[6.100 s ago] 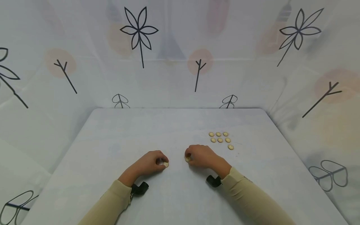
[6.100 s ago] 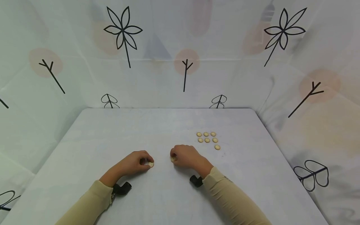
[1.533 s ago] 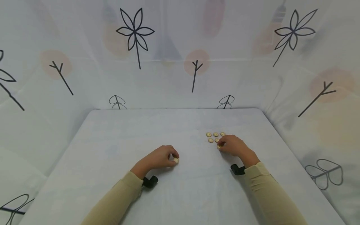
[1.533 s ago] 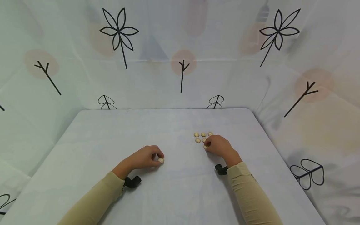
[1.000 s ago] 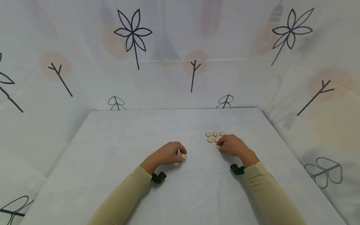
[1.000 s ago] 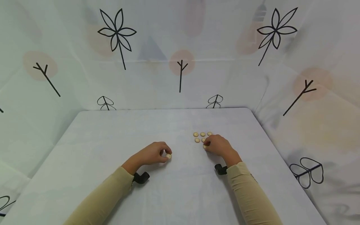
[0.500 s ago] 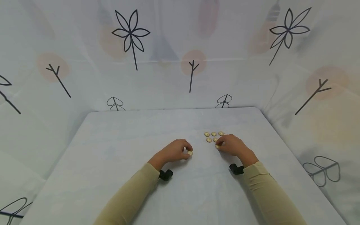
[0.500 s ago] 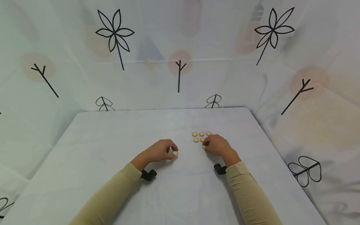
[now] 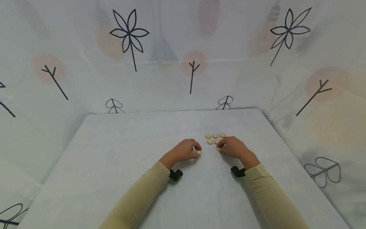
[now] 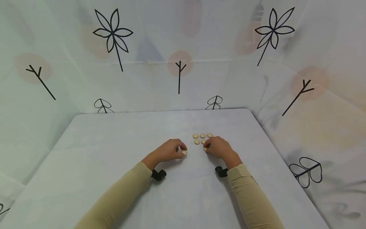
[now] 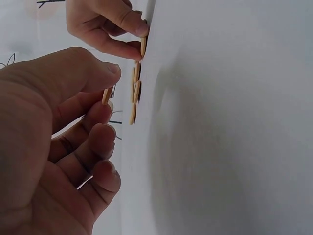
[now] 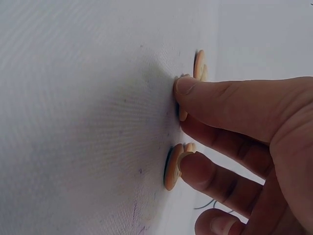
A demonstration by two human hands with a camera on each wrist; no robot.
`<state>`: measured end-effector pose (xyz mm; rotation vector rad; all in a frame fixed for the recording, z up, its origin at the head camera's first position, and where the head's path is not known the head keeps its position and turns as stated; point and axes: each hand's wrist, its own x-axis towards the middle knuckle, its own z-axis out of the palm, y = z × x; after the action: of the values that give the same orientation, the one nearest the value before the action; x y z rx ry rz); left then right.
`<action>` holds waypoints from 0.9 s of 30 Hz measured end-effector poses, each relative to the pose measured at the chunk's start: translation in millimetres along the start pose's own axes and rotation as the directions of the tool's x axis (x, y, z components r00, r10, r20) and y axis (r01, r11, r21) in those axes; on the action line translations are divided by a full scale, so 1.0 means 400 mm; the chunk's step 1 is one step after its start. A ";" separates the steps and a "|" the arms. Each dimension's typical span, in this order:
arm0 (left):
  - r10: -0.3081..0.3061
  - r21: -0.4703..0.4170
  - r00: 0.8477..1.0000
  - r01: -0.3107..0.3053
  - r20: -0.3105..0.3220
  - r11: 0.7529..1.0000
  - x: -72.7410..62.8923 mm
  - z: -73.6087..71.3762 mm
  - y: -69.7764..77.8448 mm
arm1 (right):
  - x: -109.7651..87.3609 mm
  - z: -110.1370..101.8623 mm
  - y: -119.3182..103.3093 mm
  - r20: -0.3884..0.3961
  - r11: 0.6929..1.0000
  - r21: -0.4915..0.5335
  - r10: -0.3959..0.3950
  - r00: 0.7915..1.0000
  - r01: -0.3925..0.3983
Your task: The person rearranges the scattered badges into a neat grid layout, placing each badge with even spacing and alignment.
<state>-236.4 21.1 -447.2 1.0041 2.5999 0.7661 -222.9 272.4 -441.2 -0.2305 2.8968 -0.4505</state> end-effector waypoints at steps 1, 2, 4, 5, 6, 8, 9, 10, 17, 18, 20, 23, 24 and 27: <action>0.000 -0.003 1.000 0.000 0.001 1.000 0.005 0.001 0.004 | -0.001 -0.001 0.000 -0.001 1.000 0.001 0.003 1.000 -0.003; 0.000 -0.003 1.000 0.000 0.001 1.000 0.010 0.003 0.007 | -0.003 -0.001 -0.001 -0.003 1.000 0.002 0.004 1.000 -0.004; -0.002 -0.003 1.000 0.002 0.002 1.000 0.020 0.007 0.013 | -0.005 -0.004 -0.003 -0.004 1.000 0.006 0.005 1.000 -0.005; -0.004 -0.003 1.000 0.004 0.002 1.000 0.024 0.008 0.015 | -0.005 -0.003 -0.002 -0.004 1.000 0.005 0.008 1.000 -0.008; -0.009 0.000 1.000 0.009 0.002 1.000 0.029 0.010 0.017 | -0.006 -0.004 -0.002 -0.005 1.000 0.006 0.009 1.000 -0.009; -0.012 0.013 1.000 0.012 -0.003 1.000 0.038 0.013 0.020 | -0.007 -0.004 -0.002 -0.003 1.000 0.007 0.008 1.000 -0.008; -0.015 0.013 1.000 0.015 -0.005 1.000 0.043 0.015 0.022 | -0.006 -0.004 -0.001 -0.002 1.000 0.010 0.011 1.000 -0.011; -0.017 0.018 1.000 0.017 -0.006 1.000 0.047 0.017 0.023 | -0.006 -0.004 -0.001 -0.001 1.000 0.008 0.011 1.000 -0.011; -0.038 0.026 0.999 0.039 -0.018 0.999 0.074 0.033 0.041 | -0.006 -0.002 0.001 -0.016 1.000 0.010 -0.002 1.000 0.002; -0.042 0.027 0.999 0.042 -0.020 0.999 0.077 0.035 0.044 | -0.008 -0.002 0.001 -0.019 1.000 0.012 -0.004 1.000 0.004; -0.046 0.032 0.999 0.046 -0.027 0.998 0.085 0.040 0.048 | -0.010 -0.004 -0.001 -0.021 1.000 0.021 -0.005 1.000 0.005; -0.049 0.049 0.998 0.051 -0.037 0.998 0.095 0.047 0.053 | -0.012 -0.004 -0.001 -0.022 1.000 0.029 -0.002 1.000 0.003; -0.050 0.053 0.998 0.052 -0.040 0.997 0.099 0.049 0.054 | -0.013 -0.003 -0.001 -0.022 0.999 0.032 -0.001 1.000 0.002; -0.055 0.063 0.998 0.058 -0.041 0.996 0.111 0.056 0.056 | -0.012 0.000 0.002 -0.027 1.000 0.030 0.001 1.000 -0.001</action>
<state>-247.6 73.9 -455.5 0.9378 2.6897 0.7003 -218.4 274.0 -440.4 -0.2200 2.9136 -0.4999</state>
